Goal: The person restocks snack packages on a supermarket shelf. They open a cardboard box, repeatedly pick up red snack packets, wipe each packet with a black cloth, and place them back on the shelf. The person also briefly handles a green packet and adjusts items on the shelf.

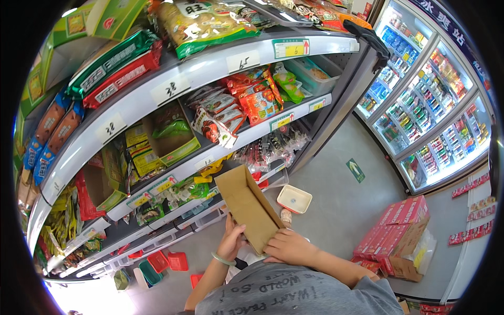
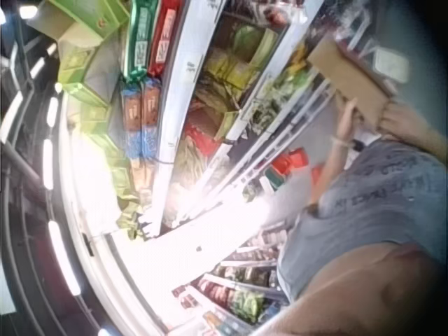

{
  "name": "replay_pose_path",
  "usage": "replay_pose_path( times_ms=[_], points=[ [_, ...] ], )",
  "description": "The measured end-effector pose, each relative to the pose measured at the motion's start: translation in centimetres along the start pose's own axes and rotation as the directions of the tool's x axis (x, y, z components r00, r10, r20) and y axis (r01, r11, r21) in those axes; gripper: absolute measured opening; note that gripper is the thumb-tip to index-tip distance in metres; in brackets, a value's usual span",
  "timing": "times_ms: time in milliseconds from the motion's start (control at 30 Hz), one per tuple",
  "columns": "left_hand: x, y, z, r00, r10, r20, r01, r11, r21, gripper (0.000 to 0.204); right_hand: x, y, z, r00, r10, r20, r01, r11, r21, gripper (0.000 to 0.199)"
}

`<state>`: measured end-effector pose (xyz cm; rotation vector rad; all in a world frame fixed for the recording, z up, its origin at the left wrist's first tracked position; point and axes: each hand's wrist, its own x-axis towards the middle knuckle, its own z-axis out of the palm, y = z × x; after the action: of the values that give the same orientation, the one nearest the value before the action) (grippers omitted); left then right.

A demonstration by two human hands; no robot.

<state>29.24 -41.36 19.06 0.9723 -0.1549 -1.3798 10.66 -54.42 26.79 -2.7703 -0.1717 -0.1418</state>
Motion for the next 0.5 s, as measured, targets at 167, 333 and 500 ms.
replay_pose_path(
  times_ms=[167, 333, 500],
  points=[
    [6.1, -0.6, 1.0, 0.995, 0.070, 0.068, -0.076, 0.993, 0.092, 0.089, -1.5, 5.9, -2.0, 0.881, 0.292, -0.373, -0.285, 0.956, 0.076, 0.034],
    [13.1, -1.3, 3.7, 0.993, 0.104, 0.058, -0.112, 0.980, 0.162, 0.092, -3.5, 14.5, -1.9, 0.704, 0.631, -0.328, -0.547, 0.775, 0.317, 0.056],
    [18.0, -1.6, 6.4, 0.993, 0.093, -0.077, -0.075, 0.975, 0.210, 0.090, -4.4, 22.6, -2.0, 0.724, 0.686, 0.071, -0.591, 0.563, 0.578, 0.058]
  ],
)
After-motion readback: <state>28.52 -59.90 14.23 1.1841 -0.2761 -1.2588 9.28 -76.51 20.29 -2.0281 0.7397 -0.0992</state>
